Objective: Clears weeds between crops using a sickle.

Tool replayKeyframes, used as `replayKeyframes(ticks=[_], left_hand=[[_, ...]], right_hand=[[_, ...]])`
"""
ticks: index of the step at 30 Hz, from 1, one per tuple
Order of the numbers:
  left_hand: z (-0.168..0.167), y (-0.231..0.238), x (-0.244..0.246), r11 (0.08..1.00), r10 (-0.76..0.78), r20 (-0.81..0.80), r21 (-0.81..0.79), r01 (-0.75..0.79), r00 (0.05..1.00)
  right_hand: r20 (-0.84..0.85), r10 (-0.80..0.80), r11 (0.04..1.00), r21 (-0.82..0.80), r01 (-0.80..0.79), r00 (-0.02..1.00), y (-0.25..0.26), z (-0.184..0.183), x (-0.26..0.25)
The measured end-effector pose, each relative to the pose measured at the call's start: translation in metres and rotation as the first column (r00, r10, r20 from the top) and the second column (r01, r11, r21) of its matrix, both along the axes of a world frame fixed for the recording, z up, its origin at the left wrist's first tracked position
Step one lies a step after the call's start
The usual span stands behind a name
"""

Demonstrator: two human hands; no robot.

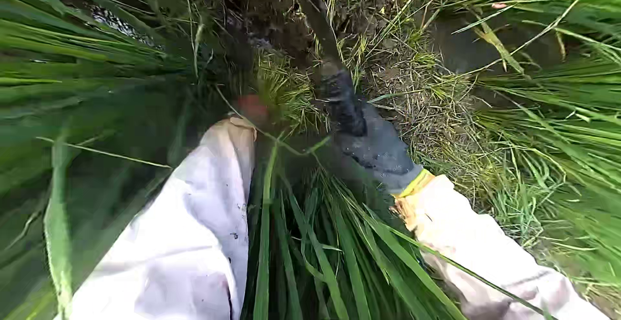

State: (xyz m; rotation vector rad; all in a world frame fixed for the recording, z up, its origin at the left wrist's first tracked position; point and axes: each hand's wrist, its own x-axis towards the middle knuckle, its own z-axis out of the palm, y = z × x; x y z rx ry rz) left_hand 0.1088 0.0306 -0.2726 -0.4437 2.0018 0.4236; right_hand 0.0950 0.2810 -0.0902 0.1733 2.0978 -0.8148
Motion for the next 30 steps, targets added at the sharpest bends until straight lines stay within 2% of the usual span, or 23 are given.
replayKeyframes(ticks=[2,3,5,7,9,11,13,16,18,19,21,23,25,26,28,30], left_hand=[[0.022,0.013,0.02,0.997,0.072,-0.018,0.038,-0.071,0.997],[0.032,0.017,0.027,0.997,0.068,-0.032,0.047,-0.066,0.997],[0.064,0.024,0.034,0.997,-0.044,0.016,0.071,0.042,0.999],[0.073,0.027,0.064,0.984,-0.165,0.005,0.063,0.165,0.986],[0.084,0.029,0.1,0.97,-0.242,0.021,0.042,0.241,0.97],[0.115,0.036,0.115,0.951,-0.31,0.107,0.058,0.305,0.945],[0.146,0.05,0.125,0.939,-0.344,0.173,0.07,0.337,0.923],[0.173,0.069,0.131,0.928,-0.366,0.212,0.013,0.372,0.906],[0.189,0.081,0.127,0.929,-0.35,0.226,-0.037,0.367,0.909],[0.199,0.085,0.126,0.926,-0.35,0.236,-0.056,0.372,0.907],[0.222,0.088,0.129,0.919,-0.345,0.259,-0.101,0.38,0.902],[0.245,0.086,0.136,0.915,-0.326,0.265,-0.154,0.373,0.908],[0.275,0.089,0.127,0.901,-0.324,0.259,-0.208,0.38,0.91],[0.294,0.096,0.122,0.889,-0.336,0.256,-0.232,0.395,0.906],[0.33,0.114,0.108,0.853,-0.391,0.235,-0.271,0.446,0.89],[0.361,0.143,0.092,0.798,-0.473,0.243,-0.29,0.529,0.847]], right_hand=[[0.072,0.088,0.993,0.073,-0.093,0.994,-0.007,-0.034,-0.009],[0.121,0.146,0.979,0.128,-0.161,0.982,0.012,-0.055,0.001],[0.216,0.238,0.91,0.291,-0.296,0.947,0.089,-0.077,0.051],[0.427,0.196,0.817,0.427,-0.388,0.883,0.162,-0.045,0.096],[0.509,0.157,0.758,0.488,-0.433,0.847,0.2,0.011,0.124],[0.493,0.166,0.761,0.487,-0.429,0.854,0.205,0.058,0.126],[0.41,0.135,0.829,0.453,-0.329,0.902,0.185,0.084,0.108],[0.274,0.076,0.933,0.319,-0.165,0.959,0.124,0.088,0.052],[0.245,0.109,0.944,0.277,-0.177,0.963,0.117,0.071,0.032],[0.237,0.141,0.93,0.302,-0.21,0.961,0.137,0.056,0.038],[0.312,0.179,0.872,0.389,-0.297,0.933,0.209,0.032,0.075],[0.418,0.096,0.848,0.44,-0.294,0.903,0.293,0.038,0.134],[0.402,-0.012,0.863,0.466,-0.194,0.916,0.35,0.079,0.181],[0.385,-0.044,0.873,0.463,-0.152,0.922,0.37,0.113,0.201],[0.348,-0.132,0.892,0.45,-0.042,0.928,0.397,0.196,0.235],[0.417,-0.324,0.891,0.437,0.125,0.849,0.414,0.282,0.252]])
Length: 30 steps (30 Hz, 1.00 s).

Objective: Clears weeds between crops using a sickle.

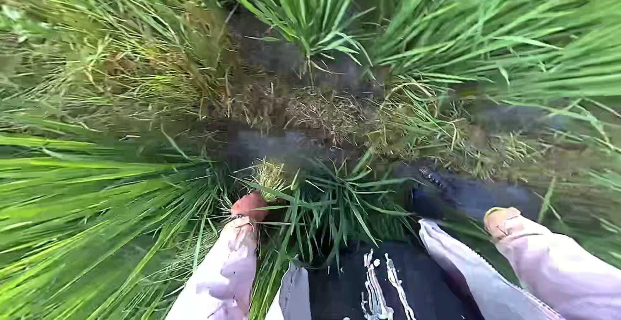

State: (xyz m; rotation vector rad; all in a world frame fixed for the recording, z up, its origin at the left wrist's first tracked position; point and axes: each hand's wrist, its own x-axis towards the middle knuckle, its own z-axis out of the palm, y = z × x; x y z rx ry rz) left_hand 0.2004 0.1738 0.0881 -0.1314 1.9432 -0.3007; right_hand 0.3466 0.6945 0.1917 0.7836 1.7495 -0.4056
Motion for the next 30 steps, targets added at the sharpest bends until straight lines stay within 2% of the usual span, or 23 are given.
replayKeyframes(ticks=[1,2,3,4,6,8,11,13,17,20,22,24,26,27,29,30], left_hand=[[0.012,0.019,-0.009,0.998,-0.059,-0.006,-0.002,0.059,0.998],[0.023,0.039,-0.015,0.994,-0.113,-0.017,0.002,0.113,0.993],[0.028,0.057,-0.021,0.985,-0.171,-0.048,0.012,0.172,0.984],[0.029,0.078,-0.033,0.975,-0.213,-0.088,0.038,0.217,0.973],[0.027,0.117,-0.04,0.948,-0.289,-0.127,0.098,0.302,0.949],[0.028,0.168,-0.044,0.904,-0.368,-0.16,0.17,0.393,0.916],[0.02,0.247,-0.039,0.787,-0.495,-0.293,0.248,0.566,0.818],[0.035,0.309,-0.039,0.723,-0.568,-0.259,0.297,0.623,0.782],[0.056,0.401,-0.035,0.605,-0.613,-0.303,0.413,0.681,0.729],[0.055,0.447,-0.03,0.518,-0.628,-0.359,0.469,0.715,0.691],[0.031,0.467,-0.027,0.469,-0.645,-0.393,0.472,0.746,0.655],[-0.021,0.473,-0.03,0.46,-0.594,-0.476,0.46,0.759,0.648],[-0.069,0.464,-0.032,0.549,-0.499,-0.484,0.464,0.695,0.718],[-0.079,0.454,-0.032,0.586,-0.459,-0.468,0.479,0.653,0.755],[-0.079,0.424,-0.031,0.597,-0.41,-0.474,0.506,0.622,0.779],[-0.068,0.403,-0.032,0.601,-0.393,-0.452,0.532,0.596,0.8]], right_hand=[[0.006,-0.084,0.996,0.03,0.084,0.996,0.014,0.02,0.02],[-0.074,-0.139,0.982,0.12,0.147,0.988,0.03,0.019,0.061],[-0.216,-0.139,0.947,0.257,0.194,0.966,0.047,-0.002,0.116],[-0.253,-0.197,0.917,0.293,0.269,0.947,0.068,-0.019,0.153],[-0.245,-0.436,0.831,0.259,0.492,0.866,0.091,-0.023,0.217],[-0.257,-0.575,0.729,0.27,0.629,0.776,0.093,-0.01,0.257],[-0.285,-0.665,0.635,0.271,0.723,0.691,0.075,0.015,0.294],[-0.297,-0.723,0.574,0.244,0.782,0.623,0.062,0.025,0.312],[-0.25,-0.803,0.493,0.233,0.838,0.541,0.034,0.039,0.319],[-0.251,-0.836,0.451,0.191,0.872,0.488,0.019,0.065,0.289],[-0.238,-0.877,0.394,0.145,0.908,0.418,0.015,0.116,0.229],[-0.256,-0.879,0.379,0.139,0.915,0.403,0.014,0.14,0.19],[-0.249,-0.865,0.416,0.132,0.9,0.436,0.019,0.134,0.184],[-0.249,-0.84,0.461,0.139,0.876,0.482,0.024,0.116,0.196],[-0.278,-0.75,0.573,0.181,0.799,0.6,0.037,0.068,0.233],[-0.279,-0.7,0.632,0.185,0.752,0.657,0.043,0.055,0.234]])
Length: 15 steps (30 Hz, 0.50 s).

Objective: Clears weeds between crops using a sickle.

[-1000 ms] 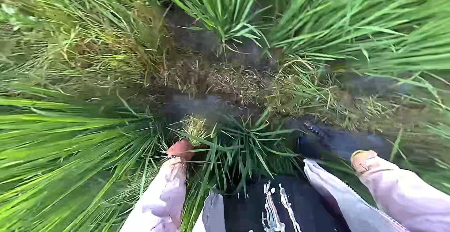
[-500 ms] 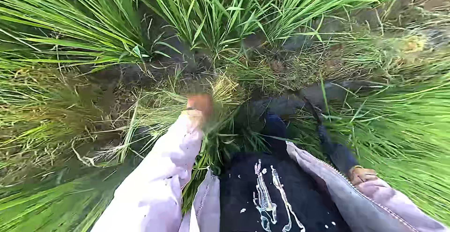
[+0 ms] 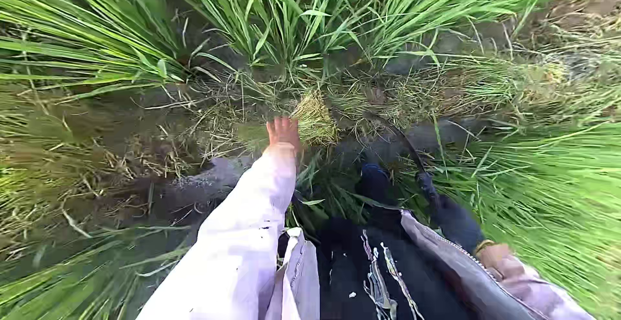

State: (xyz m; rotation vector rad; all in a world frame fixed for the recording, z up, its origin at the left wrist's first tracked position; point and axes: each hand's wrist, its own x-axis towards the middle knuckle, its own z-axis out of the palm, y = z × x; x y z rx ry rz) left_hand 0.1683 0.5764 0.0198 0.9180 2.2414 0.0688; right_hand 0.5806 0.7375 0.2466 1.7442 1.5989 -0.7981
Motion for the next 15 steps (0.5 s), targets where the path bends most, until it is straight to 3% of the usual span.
replayKeyframes(ticks=[3,6,8,11,15], left_hand=[[0.022,-0.095,-0.004,0.992,0.111,0.083,-0.07,-0.106,0.99],[0.031,-0.237,0.007,0.893,0.421,0.065,-0.204,-0.401,0.905],[0.052,-0.33,0.019,0.75,0.62,0.024,-0.313,-0.583,0.784],[0.087,-0.459,0.057,0.466,0.849,-0.053,-0.393,-0.793,0.526],[0.122,-0.592,0.128,0.071,0.985,-0.128,-0.32,-0.945,0.118]], right_hand=[[0.051,0.325,0.945,-0.04,-0.323,0.944,0.013,-0.01,-0.055],[-0.042,0.561,0.824,-0.066,-0.562,0.827,0.007,-0.013,-0.14],[-0.122,0.703,0.701,-0.042,-0.712,0.7,-0.008,-0.017,-0.202],[-0.176,0.806,0.559,-0.091,-0.824,0.565,-0.044,-0.027,-0.279],[-0.029,0.943,0.329,-0.062,-0.942,0.331,-0.1,-0.046,-0.354]])
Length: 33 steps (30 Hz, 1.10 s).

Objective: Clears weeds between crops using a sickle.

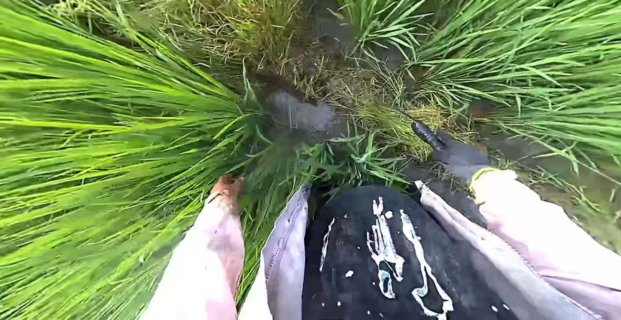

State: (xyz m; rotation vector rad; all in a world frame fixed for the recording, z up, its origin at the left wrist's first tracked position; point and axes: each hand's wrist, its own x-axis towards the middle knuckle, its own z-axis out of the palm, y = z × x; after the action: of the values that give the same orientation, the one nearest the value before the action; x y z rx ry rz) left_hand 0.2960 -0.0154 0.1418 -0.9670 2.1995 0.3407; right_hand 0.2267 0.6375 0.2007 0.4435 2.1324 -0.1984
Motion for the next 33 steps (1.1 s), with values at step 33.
replayKeyframes(ticks=[33], left_hand=[[0.013,-0.107,0.274,0.852,0.511,0.064,0.093,-0.515,0.857]], right_hand=[[-0.014,0.373,0.904,0.23,-0.36,0.928,-0.218,0.009,-0.166]])
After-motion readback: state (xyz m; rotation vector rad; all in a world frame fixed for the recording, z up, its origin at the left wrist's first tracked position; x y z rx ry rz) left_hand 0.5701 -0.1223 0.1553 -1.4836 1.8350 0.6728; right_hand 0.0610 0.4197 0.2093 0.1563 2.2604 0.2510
